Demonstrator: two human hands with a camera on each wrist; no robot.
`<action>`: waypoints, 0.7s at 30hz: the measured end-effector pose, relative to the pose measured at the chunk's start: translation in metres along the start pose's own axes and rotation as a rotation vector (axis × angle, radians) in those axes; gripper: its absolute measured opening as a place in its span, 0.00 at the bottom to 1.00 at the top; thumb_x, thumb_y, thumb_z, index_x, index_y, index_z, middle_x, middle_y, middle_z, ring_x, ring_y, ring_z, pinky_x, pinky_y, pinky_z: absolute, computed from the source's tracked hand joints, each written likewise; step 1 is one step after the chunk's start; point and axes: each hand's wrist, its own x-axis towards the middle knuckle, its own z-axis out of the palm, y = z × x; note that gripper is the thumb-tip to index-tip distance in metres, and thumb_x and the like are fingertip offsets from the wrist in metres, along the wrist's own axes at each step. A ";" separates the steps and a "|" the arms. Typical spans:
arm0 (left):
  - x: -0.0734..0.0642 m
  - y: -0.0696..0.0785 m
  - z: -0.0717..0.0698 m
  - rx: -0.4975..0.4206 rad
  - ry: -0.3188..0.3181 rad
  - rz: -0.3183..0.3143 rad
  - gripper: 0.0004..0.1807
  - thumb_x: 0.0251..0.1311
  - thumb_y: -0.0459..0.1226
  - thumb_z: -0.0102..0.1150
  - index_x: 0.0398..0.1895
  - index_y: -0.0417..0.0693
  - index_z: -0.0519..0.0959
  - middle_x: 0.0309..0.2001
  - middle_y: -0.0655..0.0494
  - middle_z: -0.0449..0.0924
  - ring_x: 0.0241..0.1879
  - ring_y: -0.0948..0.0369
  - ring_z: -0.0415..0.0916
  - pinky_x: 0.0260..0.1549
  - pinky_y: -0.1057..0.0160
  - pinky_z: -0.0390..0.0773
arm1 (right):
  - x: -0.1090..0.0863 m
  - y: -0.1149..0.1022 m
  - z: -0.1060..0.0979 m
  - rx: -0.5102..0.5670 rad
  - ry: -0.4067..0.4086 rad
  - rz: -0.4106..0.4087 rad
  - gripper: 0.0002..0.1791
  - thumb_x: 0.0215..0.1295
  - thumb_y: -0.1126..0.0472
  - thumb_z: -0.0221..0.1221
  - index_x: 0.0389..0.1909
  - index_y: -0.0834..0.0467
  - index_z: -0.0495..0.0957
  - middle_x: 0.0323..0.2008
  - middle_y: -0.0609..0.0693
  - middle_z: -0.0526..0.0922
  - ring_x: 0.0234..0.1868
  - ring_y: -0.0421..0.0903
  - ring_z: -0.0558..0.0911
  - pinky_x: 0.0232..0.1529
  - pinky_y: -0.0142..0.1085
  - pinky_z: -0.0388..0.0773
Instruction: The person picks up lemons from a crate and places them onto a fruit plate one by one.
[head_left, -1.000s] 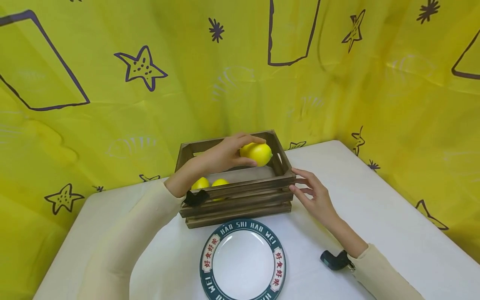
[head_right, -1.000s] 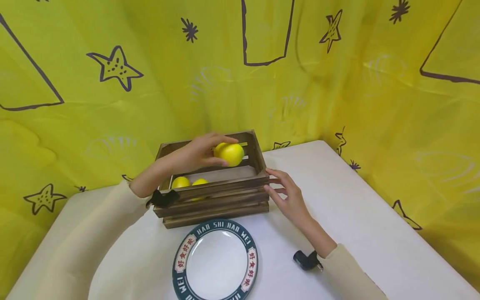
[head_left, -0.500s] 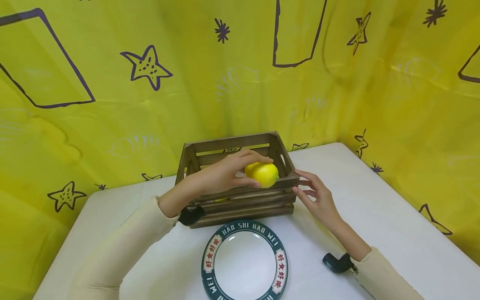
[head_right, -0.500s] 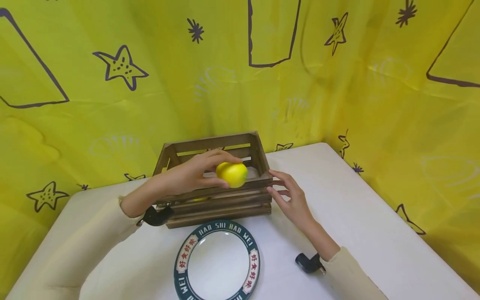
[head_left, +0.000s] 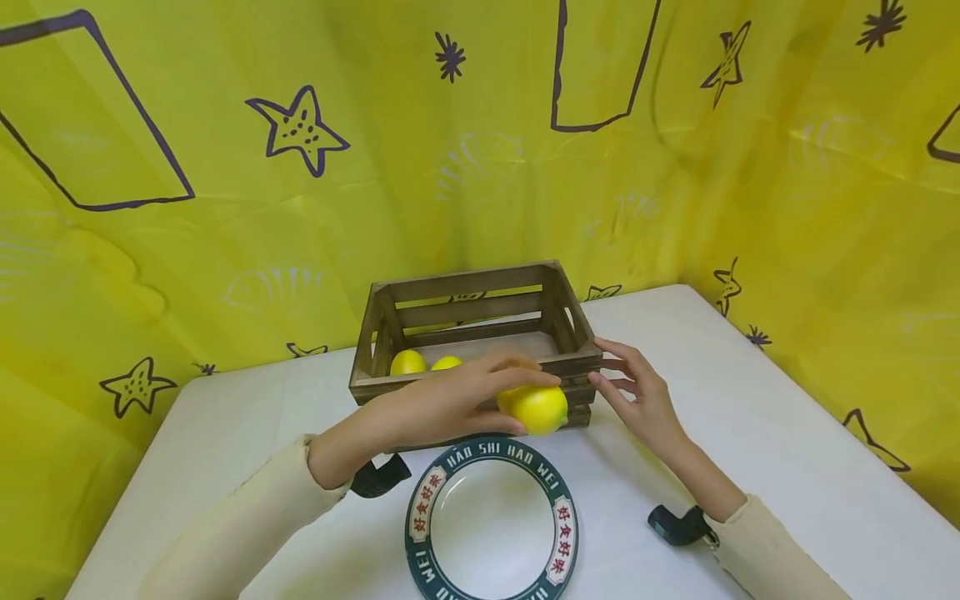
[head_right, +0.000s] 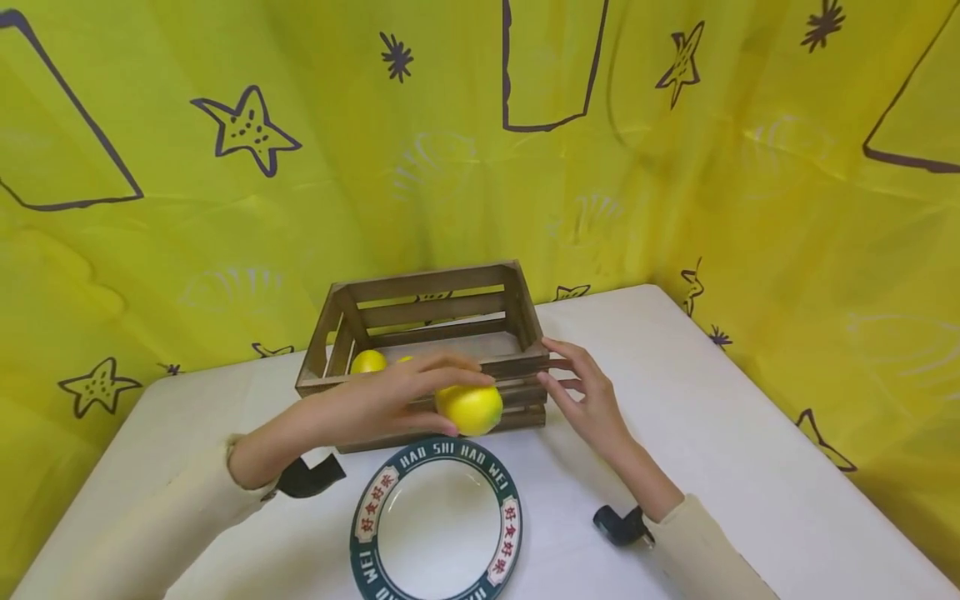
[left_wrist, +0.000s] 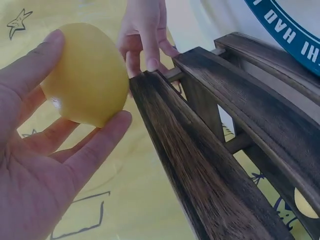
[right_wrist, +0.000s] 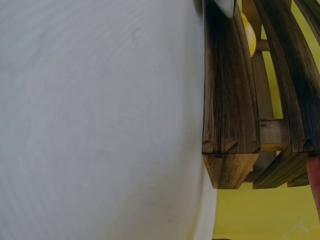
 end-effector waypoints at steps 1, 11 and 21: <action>-0.002 0.001 0.001 0.000 -0.001 0.003 0.31 0.63 0.42 0.62 0.69 0.51 0.68 0.65 0.49 0.68 0.60 0.56 0.70 0.60 0.62 0.73 | 0.000 0.000 0.000 0.001 -0.001 0.000 0.29 0.51 0.85 0.61 0.57 0.71 0.70 0.55 0.53 0.76 0.48 0.21 0.75 0.42 0.18 0.76; -0.020 0.006 0.025 -0.052 -0.040 0.007 0.31 0.62 0.43 0.61 0.69 0.53 0.68 0.65 0.51 0.67 0.63 0.56 0.68 0.62 0.62 0.71 | -0.001 0.001 0.000 -0.006 0.004 -0.020 0.30 0.50 0.85 0.61 0.57 0.71 0.70 0.56 0.50 0.76 0.48 0.21 0.74 0.42 0.17 0.76; -0.028 0.000 0.053 -0.052 -0.075 0.025 0.30 0.63 0.44 0.60 0.68 0.53 0.68 0.64 0.52 0.69 0.63 0.58 0.68 0.62 0.65 0.70 | 0.000 0.003 0.001 0.015 0.015 -0.058 0.30 0.48 0.87 0.61 0.56 0.73 0.70 0.56 0.44 0.75 0.48 0.24 0.76 0.40 0.18 0.77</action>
